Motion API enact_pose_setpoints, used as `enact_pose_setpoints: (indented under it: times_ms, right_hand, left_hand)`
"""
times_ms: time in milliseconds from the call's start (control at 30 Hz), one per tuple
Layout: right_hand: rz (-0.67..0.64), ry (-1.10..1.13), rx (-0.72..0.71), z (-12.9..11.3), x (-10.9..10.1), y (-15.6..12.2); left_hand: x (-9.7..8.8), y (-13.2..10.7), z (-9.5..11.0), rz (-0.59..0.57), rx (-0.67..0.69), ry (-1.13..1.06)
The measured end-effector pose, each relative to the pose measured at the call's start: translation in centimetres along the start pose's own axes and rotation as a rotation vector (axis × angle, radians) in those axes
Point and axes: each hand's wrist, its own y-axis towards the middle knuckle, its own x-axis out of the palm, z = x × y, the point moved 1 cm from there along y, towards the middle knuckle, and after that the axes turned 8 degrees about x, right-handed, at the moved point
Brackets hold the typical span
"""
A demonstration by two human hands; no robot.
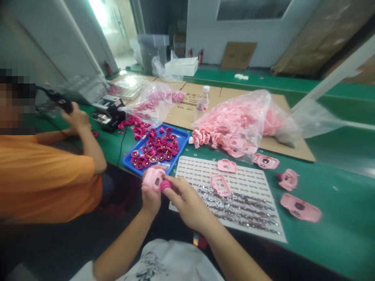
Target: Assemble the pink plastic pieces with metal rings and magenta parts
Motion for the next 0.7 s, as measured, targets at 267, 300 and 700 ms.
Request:
enact_pose_setpoints:
  times_ms: [267,300,700]
  right_hand:
    - [-0.013,0.351,0.018,-0.3,0.1,-0.9]
    - [-0.015,0.365,0.021,-0.5,-0.1,-1.0]
    - [0.061,0.389,0.056,-1.3,0.3,-1.2]
  left_hand:
    - [0.7,-0.4,-0.6,0.059,-0.039,-0.019]
    - [0.7,-0.4,-0.6,0.062,-0.041,-0.018]
    - [0.8,-0.6,0.2,0.062,-0.006,-0.022]
